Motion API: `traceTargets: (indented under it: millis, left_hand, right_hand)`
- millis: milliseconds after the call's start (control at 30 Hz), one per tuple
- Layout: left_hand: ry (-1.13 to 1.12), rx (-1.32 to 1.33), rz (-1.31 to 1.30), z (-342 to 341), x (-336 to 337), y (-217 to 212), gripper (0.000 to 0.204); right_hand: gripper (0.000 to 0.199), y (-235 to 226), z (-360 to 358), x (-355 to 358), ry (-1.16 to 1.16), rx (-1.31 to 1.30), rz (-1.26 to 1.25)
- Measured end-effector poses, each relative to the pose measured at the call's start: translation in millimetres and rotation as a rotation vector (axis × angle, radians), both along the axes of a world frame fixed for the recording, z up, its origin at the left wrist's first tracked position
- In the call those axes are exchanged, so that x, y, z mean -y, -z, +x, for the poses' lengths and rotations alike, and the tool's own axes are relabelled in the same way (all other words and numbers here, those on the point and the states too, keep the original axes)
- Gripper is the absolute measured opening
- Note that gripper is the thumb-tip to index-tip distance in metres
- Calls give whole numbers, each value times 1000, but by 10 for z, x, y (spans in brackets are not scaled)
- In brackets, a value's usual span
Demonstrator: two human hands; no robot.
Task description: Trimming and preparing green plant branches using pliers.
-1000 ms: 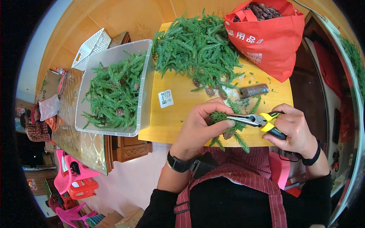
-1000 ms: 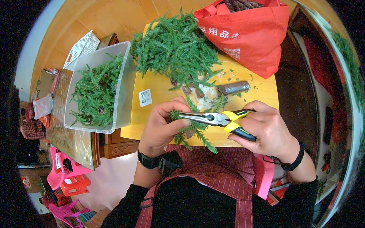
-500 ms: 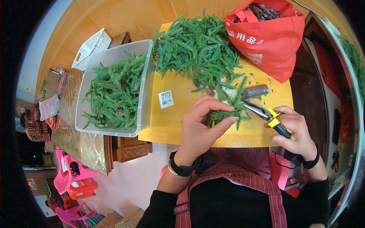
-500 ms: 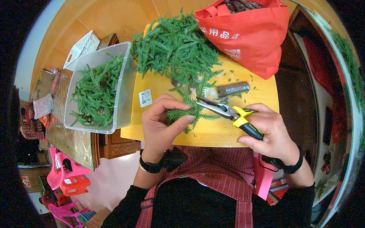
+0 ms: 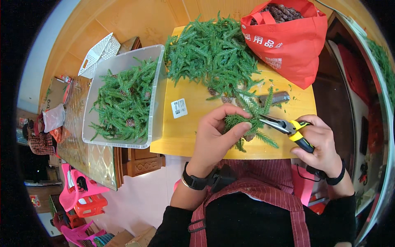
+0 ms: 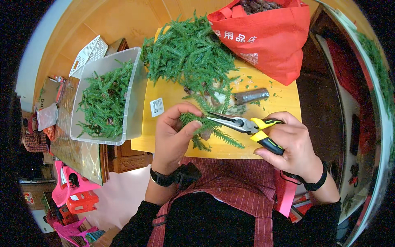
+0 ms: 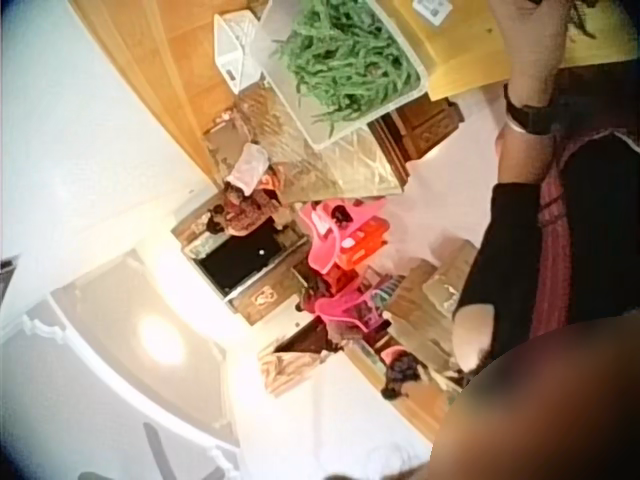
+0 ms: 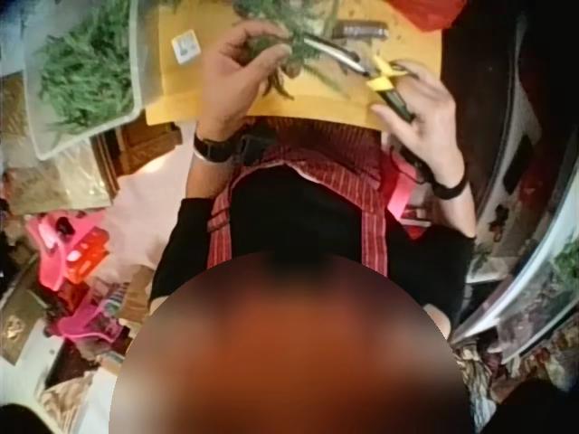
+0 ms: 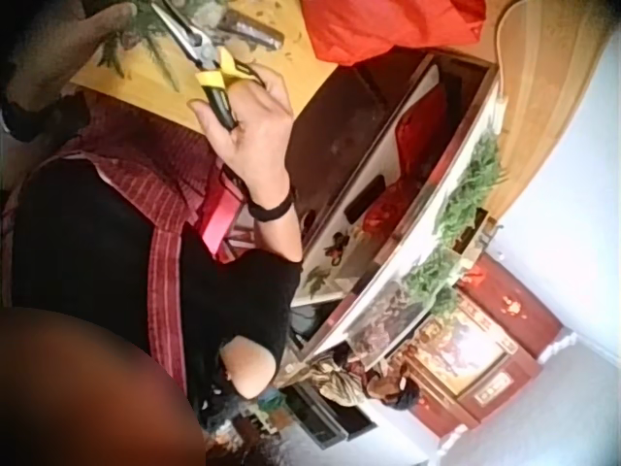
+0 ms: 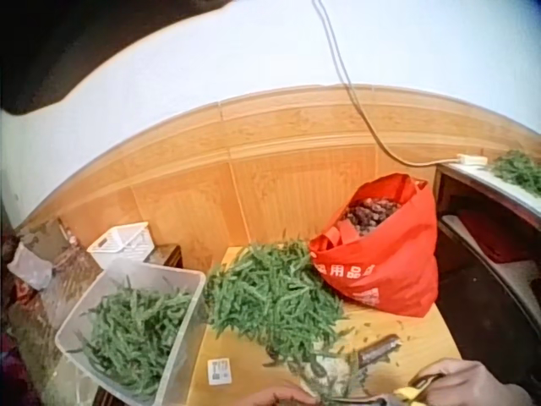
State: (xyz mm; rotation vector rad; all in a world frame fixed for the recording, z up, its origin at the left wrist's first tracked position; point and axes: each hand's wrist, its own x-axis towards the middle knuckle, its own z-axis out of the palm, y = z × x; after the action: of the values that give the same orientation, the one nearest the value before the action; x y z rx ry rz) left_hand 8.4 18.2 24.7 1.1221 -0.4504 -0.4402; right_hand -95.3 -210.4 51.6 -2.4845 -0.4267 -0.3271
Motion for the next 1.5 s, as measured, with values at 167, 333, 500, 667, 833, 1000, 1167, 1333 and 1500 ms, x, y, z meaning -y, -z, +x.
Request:
traceTargets:
  millis: [167,333,500,667,833,1000,1167,1333,1500]
  left_hand:
    - [25,50,5,7,-3,18,16]
    - [22,20,76,3,5,-62,15]
    - [19,26,111,6,-28,-121,14]
    - [11,254,270,61,-75,-95,13]
    - [6,342,310,72,-82,-62,15]
    - [-4,426,344,67,-80,-86,16]
    - [-8,163,134,-16,-18,-126,13]
    - [19,99,64,-32,-31,-79,16]
    - [21,88,18,6,-19,11,17]
  right_hand:
    - [35,-47,24,-7,-37,-9,-6]
    - [32,-59,22,1,-40,-54,-42]
    - [26,-103,48,-39,-57,12,-13]
    - [28,-149,18,-50,-36,-15,-42]
    - [29,-203,-1,-61,-8,-23,-72]
    - [29,-241,-17,-83,5,-22,-131]
    - [26,-306,2,-76,-43,-61,-71]
    - [37,-241,-63,-20,-12,-118,80]
    - [33,-233,-70,-48,-5,-51,56]
